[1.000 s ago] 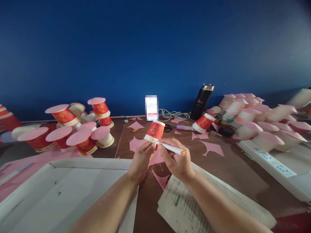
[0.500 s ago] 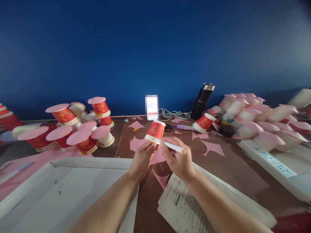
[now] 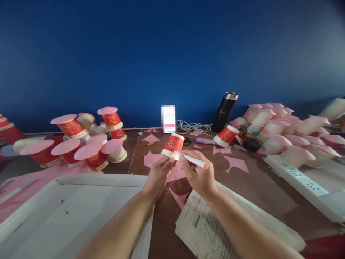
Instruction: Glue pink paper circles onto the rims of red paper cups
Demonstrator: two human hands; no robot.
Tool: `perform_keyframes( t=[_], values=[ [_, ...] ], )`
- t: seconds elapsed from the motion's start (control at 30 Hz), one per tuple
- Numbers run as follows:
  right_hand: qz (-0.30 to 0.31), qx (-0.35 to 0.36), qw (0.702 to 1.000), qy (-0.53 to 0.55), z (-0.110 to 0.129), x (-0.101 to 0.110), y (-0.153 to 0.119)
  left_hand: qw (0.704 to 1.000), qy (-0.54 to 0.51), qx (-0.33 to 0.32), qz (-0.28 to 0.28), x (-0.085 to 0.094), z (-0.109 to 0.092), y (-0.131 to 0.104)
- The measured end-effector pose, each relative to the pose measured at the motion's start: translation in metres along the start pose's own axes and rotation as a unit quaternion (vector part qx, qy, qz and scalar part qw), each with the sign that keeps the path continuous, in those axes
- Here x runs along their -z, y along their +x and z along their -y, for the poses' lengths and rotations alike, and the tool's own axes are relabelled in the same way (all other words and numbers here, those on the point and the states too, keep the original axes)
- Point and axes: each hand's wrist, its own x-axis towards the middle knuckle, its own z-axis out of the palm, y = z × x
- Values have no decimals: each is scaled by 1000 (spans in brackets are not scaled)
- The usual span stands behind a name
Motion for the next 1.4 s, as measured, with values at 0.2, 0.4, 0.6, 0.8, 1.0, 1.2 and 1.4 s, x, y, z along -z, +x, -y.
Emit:
perform_keyframes(
  t=[0.2,0.4,0.6,0.8,1.0,1.2,1.4],
  values=[
    [0,-16,1000,10,0,0,-1,1000,6,-1,9,1,0,0],
    [10,-1,1000,9,2,0,-1,1000,-3,-3,5,1,1,0],
    [32,22,999,28,5,0,-2,1000,6,-13,7,1,0,-1],
    [0,-8,1000,-1,4,0,-1,1000,4,-11,9,1,2,0],
    [17,-7,1000,8,4,0,-1,1000,5,-6,0,1,0,0],
    [5,-14,1000,-6,3,0,0,1000,0,-9,3,1,2,1],
    [16,-22,1000,-10,2,0,0,1000,-4,-6,-2,1,1,1]
  ],
)
